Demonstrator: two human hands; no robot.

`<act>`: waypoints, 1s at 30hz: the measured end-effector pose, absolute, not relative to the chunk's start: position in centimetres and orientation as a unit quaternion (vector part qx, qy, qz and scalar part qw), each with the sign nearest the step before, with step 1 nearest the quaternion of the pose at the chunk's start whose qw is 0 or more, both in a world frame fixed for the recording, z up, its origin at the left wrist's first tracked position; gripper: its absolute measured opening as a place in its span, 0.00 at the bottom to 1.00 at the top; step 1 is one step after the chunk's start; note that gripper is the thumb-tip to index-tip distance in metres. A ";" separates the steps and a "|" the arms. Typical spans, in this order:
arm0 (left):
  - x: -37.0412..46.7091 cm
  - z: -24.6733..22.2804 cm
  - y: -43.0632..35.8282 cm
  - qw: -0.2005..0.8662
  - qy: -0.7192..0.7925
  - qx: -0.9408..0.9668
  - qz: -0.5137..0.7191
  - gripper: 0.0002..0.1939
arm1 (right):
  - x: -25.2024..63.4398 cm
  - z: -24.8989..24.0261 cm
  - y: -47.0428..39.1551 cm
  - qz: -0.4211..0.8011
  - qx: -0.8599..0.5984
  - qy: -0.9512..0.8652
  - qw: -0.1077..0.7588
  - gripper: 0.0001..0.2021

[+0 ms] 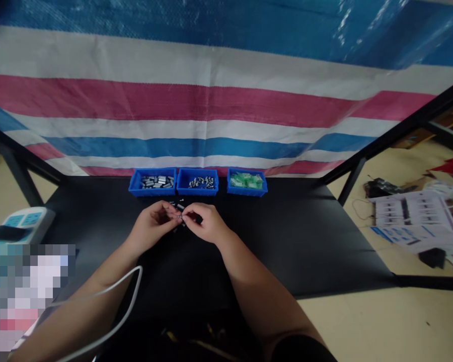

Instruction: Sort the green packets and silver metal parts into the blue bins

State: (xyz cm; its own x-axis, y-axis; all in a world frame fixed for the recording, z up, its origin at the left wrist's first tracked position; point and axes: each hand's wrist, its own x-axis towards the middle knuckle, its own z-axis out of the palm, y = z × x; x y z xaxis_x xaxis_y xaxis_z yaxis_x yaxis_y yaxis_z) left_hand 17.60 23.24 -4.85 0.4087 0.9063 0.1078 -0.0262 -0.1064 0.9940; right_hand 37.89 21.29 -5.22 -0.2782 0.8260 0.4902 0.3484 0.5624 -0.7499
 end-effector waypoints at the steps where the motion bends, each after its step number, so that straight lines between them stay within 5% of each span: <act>1: 17.7 -4.9 23.2 0.570 0.354 0.617 0.410 0.12 | 37.8 -5.3 21.3 0.280 -0.384 -0.749 0.462 0.05; 5: 17.7 -4.9 23.2 0.564 0.354 0.633 0.397 0.13 | 37.5 -5.4 21.3 0.295 -0.373 -0.740 0.476 0.02; 9: 16.6 -4.1 23.5 0.491 0.379 0.695 0.365 0.16 | 38.0 -5.7 21.6 0.186 -0.428 -0.691 0.552 0.03; 12: 15.7 -3.3 24.0 0.391 0.394 0.784 0.278 0.11 | 38.9 -6.3 22.3 0.142 -0.475 -0.639 0.588 0.13; 16: 15.3 -3.4 24.4 0.346 0.396 0.834 0.168 0.11 | 40.1 -7.3 23.4 0.158 -0.533 -0.640 0.530 0.27; 23: 15.9 -4.6 24.2 0.355 0.386 0.844 0.111 0.16 | 40.7 -7.2 23.5 0.127 -0.563 -0.672 0.464 0.07; 30: 16.7 -5.0 24.0 0.323 0.386 0.857 0.107 0.13 | 40.5 -7.2 23.4 0.171 -0.558 -0.687 0.434 0.05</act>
State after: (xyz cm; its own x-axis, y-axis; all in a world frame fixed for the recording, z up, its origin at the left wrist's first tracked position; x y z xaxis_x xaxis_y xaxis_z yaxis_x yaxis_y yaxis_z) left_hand 16.65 24.05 -4.98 0.6782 0.7320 -0.0652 0.5934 -0.4931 0.6362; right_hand 40.47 23.36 -7.16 -0.0016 0.9143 0.4050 0.6171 0.3196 -0.7190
